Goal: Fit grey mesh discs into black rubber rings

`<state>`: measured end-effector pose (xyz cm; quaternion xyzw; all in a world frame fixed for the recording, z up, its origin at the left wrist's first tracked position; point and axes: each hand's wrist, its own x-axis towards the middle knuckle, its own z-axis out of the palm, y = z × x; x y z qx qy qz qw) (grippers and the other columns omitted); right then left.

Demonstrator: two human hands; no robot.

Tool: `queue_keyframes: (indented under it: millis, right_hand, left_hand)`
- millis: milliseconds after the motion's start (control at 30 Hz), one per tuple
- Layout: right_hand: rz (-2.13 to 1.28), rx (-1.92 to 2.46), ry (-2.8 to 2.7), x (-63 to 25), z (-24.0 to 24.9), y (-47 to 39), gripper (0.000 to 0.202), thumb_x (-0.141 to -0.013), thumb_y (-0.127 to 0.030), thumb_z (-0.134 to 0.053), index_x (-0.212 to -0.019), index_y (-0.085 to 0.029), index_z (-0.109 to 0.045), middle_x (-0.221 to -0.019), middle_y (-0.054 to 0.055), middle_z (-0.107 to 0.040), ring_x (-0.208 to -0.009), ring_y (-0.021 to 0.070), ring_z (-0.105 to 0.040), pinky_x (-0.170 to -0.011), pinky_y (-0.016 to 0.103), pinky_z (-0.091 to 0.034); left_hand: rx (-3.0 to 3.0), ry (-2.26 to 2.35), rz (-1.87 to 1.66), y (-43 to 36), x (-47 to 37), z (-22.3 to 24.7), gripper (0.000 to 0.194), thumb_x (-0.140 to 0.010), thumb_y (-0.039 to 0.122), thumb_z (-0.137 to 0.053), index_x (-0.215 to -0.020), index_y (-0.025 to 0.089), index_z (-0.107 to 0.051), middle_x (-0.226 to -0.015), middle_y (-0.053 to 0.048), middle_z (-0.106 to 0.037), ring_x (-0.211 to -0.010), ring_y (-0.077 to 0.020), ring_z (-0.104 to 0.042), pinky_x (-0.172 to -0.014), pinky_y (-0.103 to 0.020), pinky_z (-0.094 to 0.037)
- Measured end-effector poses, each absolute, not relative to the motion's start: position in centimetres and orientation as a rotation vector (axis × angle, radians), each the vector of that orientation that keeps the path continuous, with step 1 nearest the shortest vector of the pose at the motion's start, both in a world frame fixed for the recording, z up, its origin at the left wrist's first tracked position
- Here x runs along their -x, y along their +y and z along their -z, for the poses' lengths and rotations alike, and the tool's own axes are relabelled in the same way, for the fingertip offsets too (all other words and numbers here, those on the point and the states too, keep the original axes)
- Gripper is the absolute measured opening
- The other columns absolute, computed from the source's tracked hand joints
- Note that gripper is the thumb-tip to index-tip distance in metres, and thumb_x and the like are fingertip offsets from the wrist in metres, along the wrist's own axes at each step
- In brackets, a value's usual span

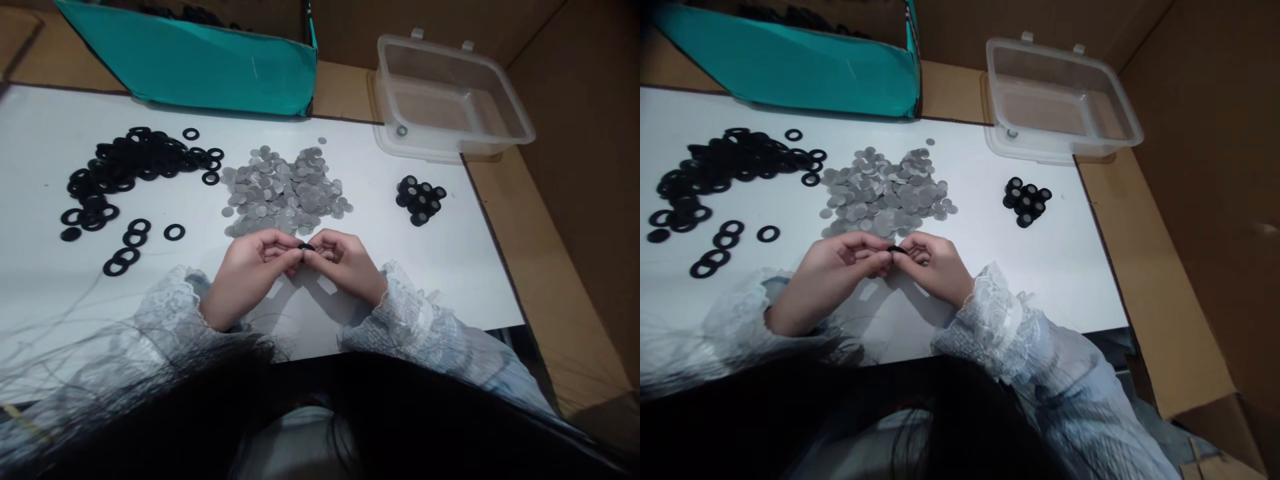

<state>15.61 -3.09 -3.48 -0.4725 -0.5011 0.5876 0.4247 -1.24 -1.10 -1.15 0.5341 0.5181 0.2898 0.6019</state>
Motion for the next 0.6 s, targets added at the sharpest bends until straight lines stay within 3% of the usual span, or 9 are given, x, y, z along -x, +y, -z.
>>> queue_keyframes:
  millis: [300,600]
  right_hand:
    - [-1.399,1.206,-1.117,-14.98,3.20,-3.62,0.031,-0.071,-0.043,-0.074,-0.072,-0.017,-0.056,-0.063,-0.002,-0.061,-0.056,0.0088,-0.057,-0.058,0.025,-0.050]
    - [-1.477,1.195,-1.381,-15.56,3.39,-3.74,0.018,-0.081,-0.033,-0.063,-0.082,-0.020,-0.050,-0.062,-0.003,-0.061,-0.055,0.0105,-0.056,-0.053,0.025,-0.045]
  left_hand:
    - [-1.227,1.206,-0.775,-1.42,0.95,0.77,0.013,-0.072,0.025,-0.072,-0.080,0.016,-0.068,-0.060,0.002,-0.066,-0.057,-0.0107,-0.062,-0.056,-0.018,-0.050]
    - [-1.437,1.155,-0.775,-1.80,1.06,0.85,0.015,-0.077,0.027,-0.067,-0.087,0.017,-0.074,-0.078,-0.003,-0.074,-0.068,-0.0155,-0.067,-0.066,-0.025,-0.055]
